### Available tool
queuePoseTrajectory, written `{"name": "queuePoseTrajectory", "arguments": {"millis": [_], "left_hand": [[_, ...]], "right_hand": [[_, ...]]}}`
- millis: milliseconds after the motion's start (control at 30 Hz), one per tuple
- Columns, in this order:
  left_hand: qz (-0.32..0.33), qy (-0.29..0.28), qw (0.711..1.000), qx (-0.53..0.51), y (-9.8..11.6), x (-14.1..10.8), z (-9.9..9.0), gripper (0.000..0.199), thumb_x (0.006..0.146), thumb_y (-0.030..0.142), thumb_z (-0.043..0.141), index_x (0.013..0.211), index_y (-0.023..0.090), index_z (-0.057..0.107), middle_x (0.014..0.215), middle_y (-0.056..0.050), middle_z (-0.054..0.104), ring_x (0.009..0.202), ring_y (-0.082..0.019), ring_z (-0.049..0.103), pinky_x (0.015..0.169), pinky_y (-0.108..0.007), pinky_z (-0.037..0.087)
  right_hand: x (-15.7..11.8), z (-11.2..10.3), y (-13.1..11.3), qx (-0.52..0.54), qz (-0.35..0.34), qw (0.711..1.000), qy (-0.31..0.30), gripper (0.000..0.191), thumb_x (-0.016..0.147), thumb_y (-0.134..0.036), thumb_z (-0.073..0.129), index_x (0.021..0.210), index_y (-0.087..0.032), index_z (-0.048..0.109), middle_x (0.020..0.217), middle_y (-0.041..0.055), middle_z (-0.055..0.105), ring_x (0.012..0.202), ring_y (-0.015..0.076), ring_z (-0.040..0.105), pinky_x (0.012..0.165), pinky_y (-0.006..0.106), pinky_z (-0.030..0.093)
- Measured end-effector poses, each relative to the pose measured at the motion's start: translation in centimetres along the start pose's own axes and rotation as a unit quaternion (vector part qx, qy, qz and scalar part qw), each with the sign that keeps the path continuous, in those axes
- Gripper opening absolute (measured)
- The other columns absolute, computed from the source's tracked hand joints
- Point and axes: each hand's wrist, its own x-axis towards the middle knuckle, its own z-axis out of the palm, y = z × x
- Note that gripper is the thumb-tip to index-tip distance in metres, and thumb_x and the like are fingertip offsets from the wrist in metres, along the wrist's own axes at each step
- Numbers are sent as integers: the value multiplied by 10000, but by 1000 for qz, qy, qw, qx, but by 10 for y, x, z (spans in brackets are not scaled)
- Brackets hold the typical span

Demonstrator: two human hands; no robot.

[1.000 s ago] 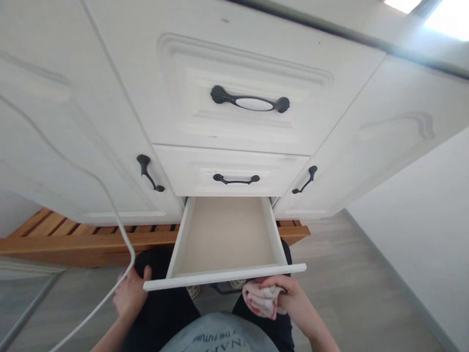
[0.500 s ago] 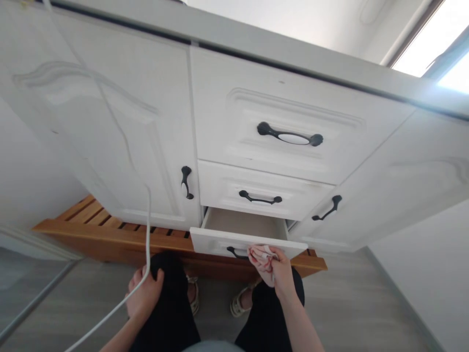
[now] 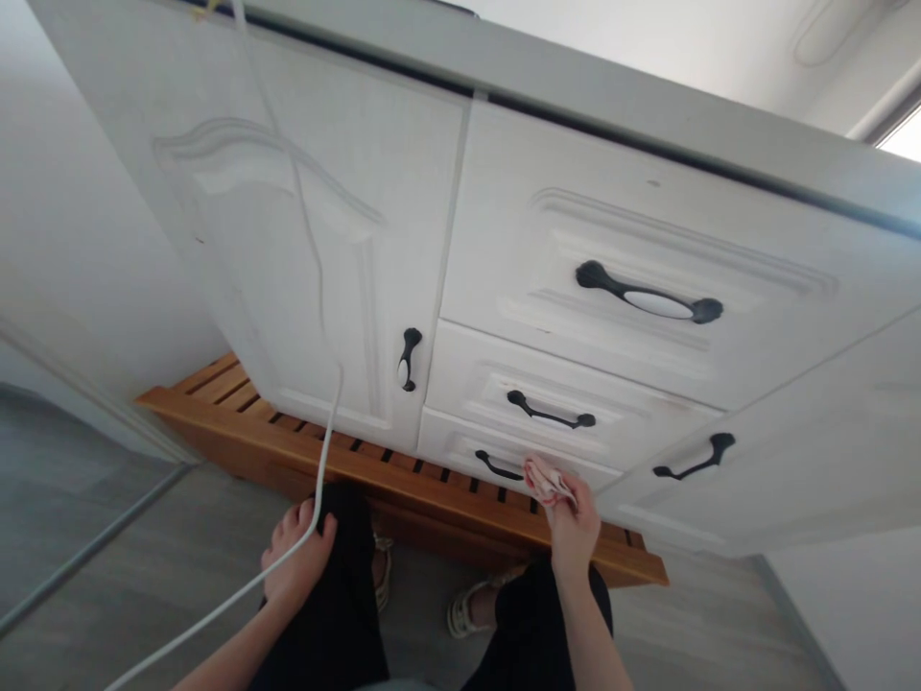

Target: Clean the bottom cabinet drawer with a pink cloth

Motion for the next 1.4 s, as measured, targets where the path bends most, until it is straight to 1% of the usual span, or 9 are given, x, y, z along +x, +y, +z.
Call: {"name": "queuePoseTrajectory", "arguments": {"millis": [167, 267, 367, 667, 800, 900, 1100, 1267, 1400], "left_hand": [[3, -10, 1000, 9, 3, 6, 1, 543, 1020, 474, 207, 1350, 150, 490, 1344, -170, 609, 1155, -360, 606, 812, -446, 493], [-3, -12, 1000, 12, 5, 11, 2, 552, 1011, 485, 215, 1351, 149, 490, 1336, -176, 609, 1193, -373, 591, 823, -455, 493], [-6, -10, 1000, 8, 4, 14, 7, 569, 1003, 504, 231, 1377, 149, 473, 1341, -180, 605, 1201, -380, 590, 827, -461, 488], [3, 6, 1000, 0, -4, 17, 16, 521, 1001, 484, 273, 1350, 160, 485, 1326, -165, 613, 1196, -356, 595, 836, -446, 477], [7, 15, 1000, 4, -6, 15, 14, 494, 1003, 465, 279, 1337, 174, 497, 1308, -146, 625, 1188, -343, 602, 838, -438, 478], [14, 20, 1000, 13, -9, 13, 13, 484, 1004, 449, 280, 1324, 167, 509, 1288, -148, 631, 1178, -342, 605, 827, -435, 476], [14, 20, 999, 23, -12, 12, 11, 486, 1011, 453, 279, 1310, 152, 517, 1276, -159, 627, 1160, -341, 611, 816, -432, 475], [19, 22, 999, 23, -12, 12, 11, 508, 1025, 453, 244, 1343, 148, 496, 1312, -155, 610, 1178, -337, 604, 831, -436, 474], [17, 17, 999, 25, -10, 13, 13, 502, 1029, 450, 233, 1327, 148, 501, 1285, -155, 619, 1183, -342, 602, 839, -430, 463]], "right_hand": [[24, -42, 22, -142, -122, 958, 217, 254, 811, -216, 540, 1015, -165, 684, 1078, 159, 662, 1110, 320, 572, 1045, 548, 425], [41, -36, 38, -175, -115, 951, 227, 265, 789, -212, 527, 1025, -162, 636, 1006, 145, 609, 1056, 335, 546, 1005, 586, 421], [36, -7, 36, -191, -116, 953, 206, 283, 789, -179, 501, 1048, -179, 615, 1058, 142, 570, 1093, 329, 525, 1027, 584, 398], [-35, 135, -51, -202, -230, 948, -86, 418, 892, -76, 424, 1131, -251, 719, 1224, 134, 580, 1222, 324, 442, 1061, 556, 334], [-47, 196, -91, -219, -270, 904, -247, 341, 1020, -228, 505, 1280, -375, 670, 1331, 67, 635, 1246, 313, 443, 1022, 519, 344], [-49, 219, -108, -243, -311, 855, -336, 338, 1068, -307, 450, 1371, -363, 589, 1428, 36, 613, 1314, 277, 432, 993, 456, 370], [-40, 197, -88, -285, -393, 783, -389, 405, 1084, -248, 410, 1480, -310, 475, 1511, 38, 571, 1332, 218, 463, 916, 374, 397], [-28, 143, -48, -306, -366, 834, -278, 309, 1010, -206, 594, 1250, -386, 667, 1296, -21, 702, 1194, 233, 531, 917, 381, 368], [-11, 86, -12, -335, -358, 856, -164, 431, 929, -57, 618, 1173, -396, 726, 1119, 3, 733, 1104, 260, 536, 915, 413, 344]]}}
